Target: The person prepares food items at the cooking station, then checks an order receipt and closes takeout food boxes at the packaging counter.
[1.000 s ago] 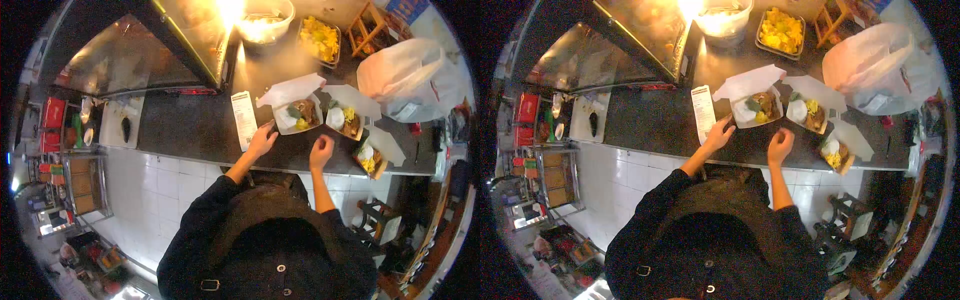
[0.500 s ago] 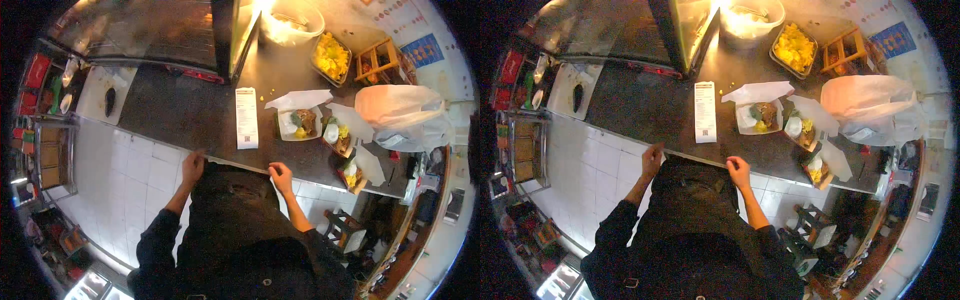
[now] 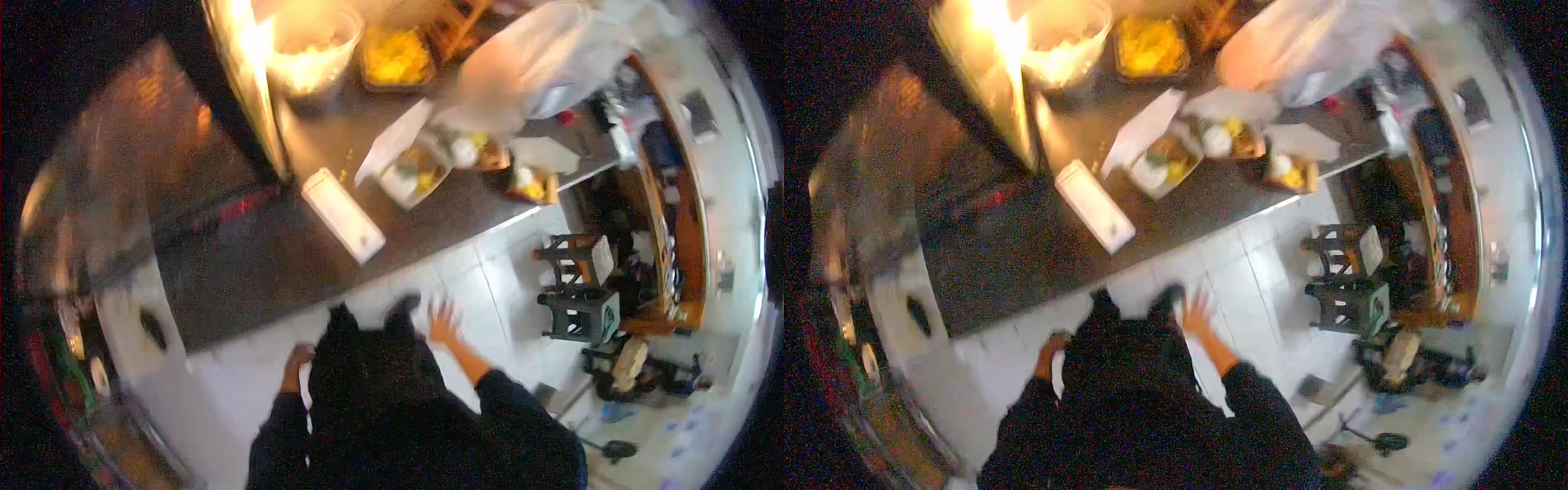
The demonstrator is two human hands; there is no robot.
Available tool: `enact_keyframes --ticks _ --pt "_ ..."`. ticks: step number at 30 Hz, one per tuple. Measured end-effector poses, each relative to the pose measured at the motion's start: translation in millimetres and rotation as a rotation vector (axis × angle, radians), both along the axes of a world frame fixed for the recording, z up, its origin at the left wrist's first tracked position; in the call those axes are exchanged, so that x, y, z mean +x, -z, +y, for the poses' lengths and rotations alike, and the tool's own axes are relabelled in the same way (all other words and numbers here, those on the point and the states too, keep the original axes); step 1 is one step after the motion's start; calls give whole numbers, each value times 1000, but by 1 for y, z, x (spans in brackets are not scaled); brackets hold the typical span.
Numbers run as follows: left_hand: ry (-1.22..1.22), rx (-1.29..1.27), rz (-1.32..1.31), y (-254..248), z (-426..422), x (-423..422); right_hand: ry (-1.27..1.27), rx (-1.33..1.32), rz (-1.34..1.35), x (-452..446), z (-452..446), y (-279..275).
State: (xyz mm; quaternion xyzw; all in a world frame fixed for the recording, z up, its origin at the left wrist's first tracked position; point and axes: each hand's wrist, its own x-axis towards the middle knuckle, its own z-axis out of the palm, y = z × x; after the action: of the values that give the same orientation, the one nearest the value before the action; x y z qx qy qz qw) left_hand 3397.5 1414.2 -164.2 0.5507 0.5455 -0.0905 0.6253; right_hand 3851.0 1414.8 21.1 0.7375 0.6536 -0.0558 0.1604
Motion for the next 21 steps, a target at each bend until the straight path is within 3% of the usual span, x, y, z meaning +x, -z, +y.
enact_keyframes --ticks 2,5,6,7,8,10,12,14,15,16,17,18,19,20,21 --pt "-81 -115 -78 -15 27 -2 267 -164 361 -41 -92 29" --pt "-84 -52 -45 -50 39 24 611 -42 688 -40 -75 3" --pt "-194 -414 -265 -56 51 11 667 -25 864 -26 -64 10" --pt "-197 -474 85 -57 60 36 701 96 935 -17 -58 30" --pt "-69 -349 15 -26 67 34 712 210 997 -7 -49 42" --pt "118 -96 -95 0 72 66 857 306 974 -8 -40 12" --pt "250 159 -142 -19 81 125 828 586 1146 -14 -50 36" --pt "375 416 -168 -51 79 156 780 572 1437 -29 -96 -2" --pt "-20 282 -323 -10 80 172 746 556 1594 -41 -121 -16" --pt "-269 -114 -723 -46 61 197 671 638 1703 -50 -155 -7" --pt "-5 111 -583 -41 47 220 703 578 1635 -56 -194 2" --pt "-52 -29 -760 -69 20 239 715 532 1339 -64 -239 22" --pt "212 188 -595 -70 3 256 742 461 1138 -71 -290 54" --pt "350 169 -603 -81 -11 263 899 439 1169 -85 -356 123" --pt "486 153 -617 -89 -25 269 1100 366 1169 -90 -406 144"
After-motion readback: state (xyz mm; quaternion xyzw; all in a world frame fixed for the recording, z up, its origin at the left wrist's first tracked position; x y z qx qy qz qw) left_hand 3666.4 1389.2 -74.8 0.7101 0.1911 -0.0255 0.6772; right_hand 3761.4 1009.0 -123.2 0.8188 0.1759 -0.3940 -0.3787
